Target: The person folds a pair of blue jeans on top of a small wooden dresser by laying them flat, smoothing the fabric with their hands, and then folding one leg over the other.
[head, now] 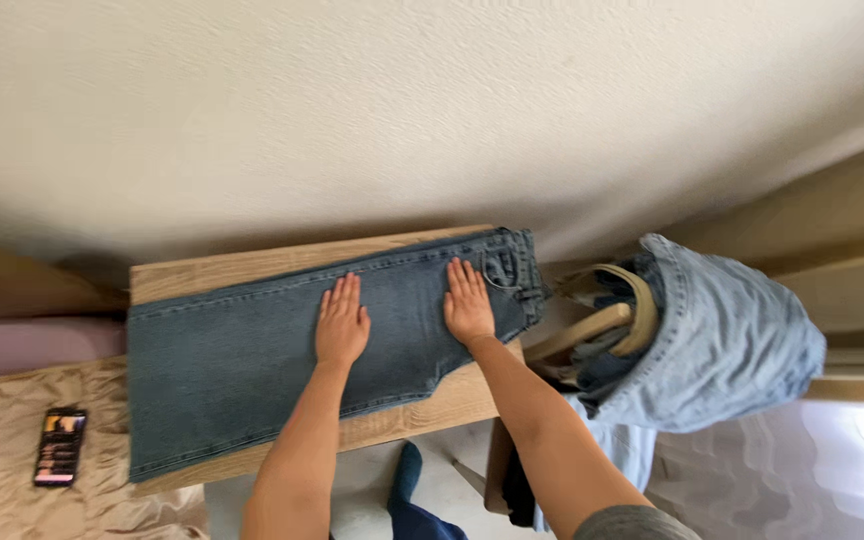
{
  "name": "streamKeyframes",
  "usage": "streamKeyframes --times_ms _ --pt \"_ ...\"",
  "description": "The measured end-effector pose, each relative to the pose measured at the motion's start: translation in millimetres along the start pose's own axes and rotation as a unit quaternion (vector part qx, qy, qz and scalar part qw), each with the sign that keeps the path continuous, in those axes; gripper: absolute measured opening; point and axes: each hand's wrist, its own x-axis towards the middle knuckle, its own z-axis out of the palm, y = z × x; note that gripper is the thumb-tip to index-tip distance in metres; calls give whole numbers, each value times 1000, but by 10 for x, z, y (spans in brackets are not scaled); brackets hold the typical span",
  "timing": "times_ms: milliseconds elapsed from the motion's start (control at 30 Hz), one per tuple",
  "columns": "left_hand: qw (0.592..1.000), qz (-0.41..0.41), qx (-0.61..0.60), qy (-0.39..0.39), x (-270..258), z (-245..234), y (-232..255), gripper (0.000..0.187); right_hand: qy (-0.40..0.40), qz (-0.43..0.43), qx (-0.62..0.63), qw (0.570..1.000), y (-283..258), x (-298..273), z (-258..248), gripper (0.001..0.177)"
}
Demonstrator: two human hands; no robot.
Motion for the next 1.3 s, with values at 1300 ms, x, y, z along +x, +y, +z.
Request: streamKeyframes --times_ms 1300 --pt "989 -42 5 138 -995 214 -422 72 81 -29 8 996 207 -132 154 73"
